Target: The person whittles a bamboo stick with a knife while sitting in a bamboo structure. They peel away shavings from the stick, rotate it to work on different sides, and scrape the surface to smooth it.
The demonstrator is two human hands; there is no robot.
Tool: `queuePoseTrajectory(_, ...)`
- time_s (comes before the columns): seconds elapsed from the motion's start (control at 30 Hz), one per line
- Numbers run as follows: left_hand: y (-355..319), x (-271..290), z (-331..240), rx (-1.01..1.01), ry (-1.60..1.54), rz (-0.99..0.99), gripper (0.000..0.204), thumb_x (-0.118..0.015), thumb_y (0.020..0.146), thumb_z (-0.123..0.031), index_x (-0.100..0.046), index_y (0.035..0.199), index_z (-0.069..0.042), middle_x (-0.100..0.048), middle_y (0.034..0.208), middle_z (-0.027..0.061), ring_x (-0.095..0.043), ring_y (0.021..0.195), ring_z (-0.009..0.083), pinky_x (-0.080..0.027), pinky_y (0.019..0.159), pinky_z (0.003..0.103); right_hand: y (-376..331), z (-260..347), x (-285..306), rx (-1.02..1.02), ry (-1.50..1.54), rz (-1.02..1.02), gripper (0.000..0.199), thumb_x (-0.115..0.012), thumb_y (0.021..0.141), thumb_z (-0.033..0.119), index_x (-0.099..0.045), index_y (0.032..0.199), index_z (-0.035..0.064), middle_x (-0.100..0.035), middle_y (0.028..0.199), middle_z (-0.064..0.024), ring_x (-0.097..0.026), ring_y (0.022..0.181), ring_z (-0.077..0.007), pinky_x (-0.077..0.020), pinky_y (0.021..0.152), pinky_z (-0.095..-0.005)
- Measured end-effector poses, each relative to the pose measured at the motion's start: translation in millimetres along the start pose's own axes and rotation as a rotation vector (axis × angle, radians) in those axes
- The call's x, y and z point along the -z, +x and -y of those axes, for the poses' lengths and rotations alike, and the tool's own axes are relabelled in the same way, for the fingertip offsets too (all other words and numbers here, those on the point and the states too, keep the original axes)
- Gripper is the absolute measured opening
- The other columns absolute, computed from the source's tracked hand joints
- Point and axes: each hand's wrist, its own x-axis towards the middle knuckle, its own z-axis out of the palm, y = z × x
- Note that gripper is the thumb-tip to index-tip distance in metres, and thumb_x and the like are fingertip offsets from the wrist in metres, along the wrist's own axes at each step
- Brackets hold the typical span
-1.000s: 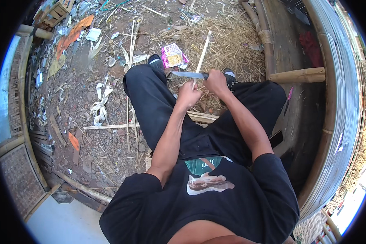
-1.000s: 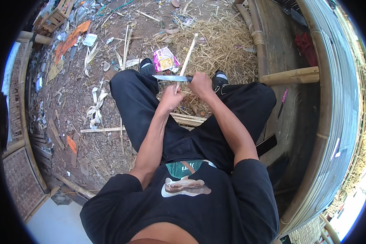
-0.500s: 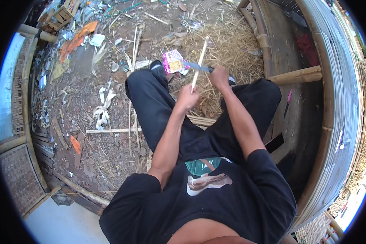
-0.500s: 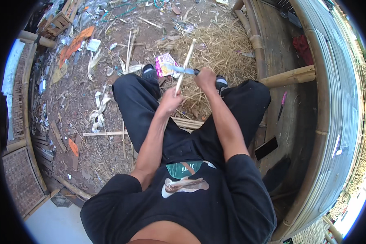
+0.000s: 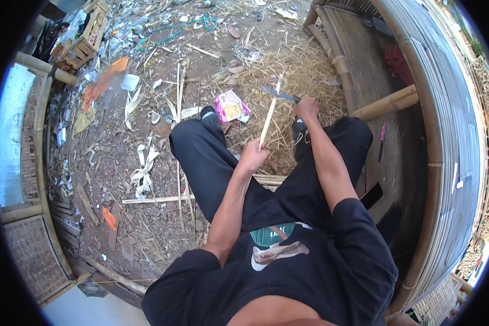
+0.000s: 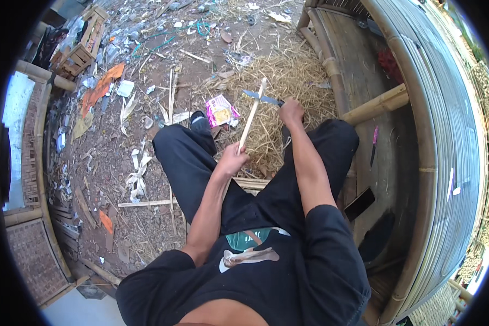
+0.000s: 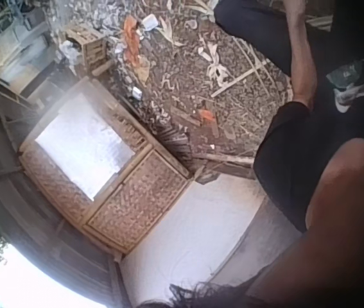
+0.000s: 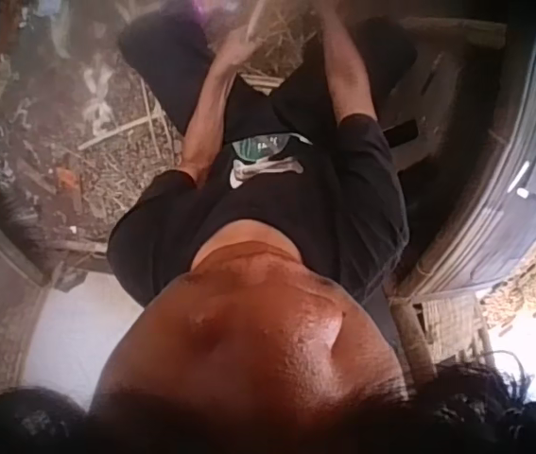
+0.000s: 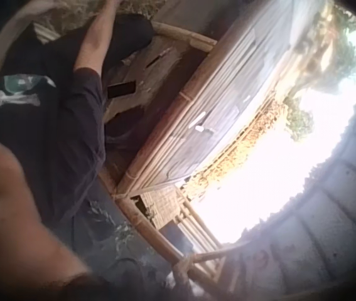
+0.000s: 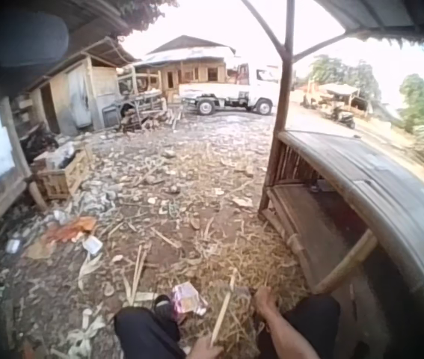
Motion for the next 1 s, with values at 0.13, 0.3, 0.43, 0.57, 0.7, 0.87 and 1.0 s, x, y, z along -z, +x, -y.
queuePoseTrajectory(0.13,-4.2,4.1,-9.9,-0.046,-0.044,-0.021,0.021,-0.056,0.071,0.002,-0.039,0.073,-0.011,-0.040,0.056,-0.0038,-0.038,0.043,0.0056,-0.029,0.038,0.024,-12.5,15.3,2.6,-0.010,0.126,0.213,0.028,-0.062,0.070,0.018,-0.065,0.088,-0.0042,-0.063,0.094,-0.0276,-0.062,0.091,-0.0403,-0.0499,0.079,-0.0430)
queuePoseTrajectory(0.3,3.0,7.4,-22.0,0.098,-0.279,0.002,0.022,-0.053,0.074,0.004,-0.039,0.075,-0.012,-0.040,0.055,-0.0051,-0.033,0.036,0.0037,-0.022,0.032,0.021,-28.7,30.3,-1.0,0.045,0.305,0.100,0.025,-0.060,0.069,0.017,-0.063,0.075,-0.0064,-0.060,0.076,-0.0306,-0.061,0.078,-0.0431,-0.0486,0.072,-0.0458)
queuePoseTrajectory(0.43,5.4,5.6,-14.2,0.050,-0.213,-0.002,0.022,-0.054,0.074,0.003,-0.039,0.074,-0.012,-0.040,0.056,-0.0052,-0.036,0.041,0.0039,-0.025,0.035,0.022,-44.6,40.3,15.4,0.190,0.123,-0.024,0.021,-0.060,0.070,0.017,-0.062,0.071,-0.0038,-0.061,0.074,-0.0273,-0.062,0.077,-0.0422,-0.0486,0.072,-0.0473)
queuePoseTrajectory(0.57,12.4,2.8,1.3,-0.037,-0.222,-0.011,0.020,-0.055,0.075,0.001,-0.039,0.073,-0.012,-0.040,0.058,-0.0048,-0.038,0.045,0.0042,-0.028,0.038,0.022,-43.1,44.8,21.7,0.254,0.057,0.002,0.021,-0.059,0.071,0.018,-0.062,0.071,-0.0030,-0.061,0.074,-0.0266,-0.061,0.076,-0.0425,-0.0490,0.072,-0.0484)
queuePoseTrajectory(0.7,3.9,-0.6,-18.9,0.019,-0.196,0.039,0.020,-0.057,0.075,0.000,-0.040,0.072,-0.010,-0.040,0.060,-0.0049,-0.037,0.047,0.0034,-0.030,0.041,0.022,-21.6,43.1,34.8,0.186,0.066,-0.012,0.024,-0.059,0.069,0.019,-0.064,0.076,-0.0040,-0.063,0.079,-0.0267,-0.063,0.079,-0.0417,-0.0499,0.075,-0.0476)
queuePoseTrajectory(0.87,0.4,-4.3,-24.9,-0.039,-0.171,0.006,0.019,-0.057,0.074,0.000,-0.040,0.072,-0.008,-0.038,0.060,-0.0053,-0.037,0.050,0.0030,-0.030,0.043,0.022,5.0,42.0,42.9,0.195,-0.037,-0.021,0.025,-0.058,0.070,0.018,-0.064,0.081,-0.0035,-0.063,0.082,-0.0271,-0.062,0.081,-0.0421,-0.0498,0.076,-0.0474)
queuePoseTrajectory(1.0,-1.5,-0.7,-29.8,-0.035,-0.177,0.009,0.018,-0.057,0.074,0.000,-0.041,0.071,-0.007,-0.038,0.062,-0.0048,-0.036,0.053,0.0034,-0.029,0.045,0.023,4.9,48.2,46.3,0.300,-0.023,-0.025,0.024,-0.057,0.071,0.019,-0.064,0.081,-0.0022,-0.063,0.081,-0.0265,-0.062,0.081,-0.0423,-0.0492,0.076,-0.0476)
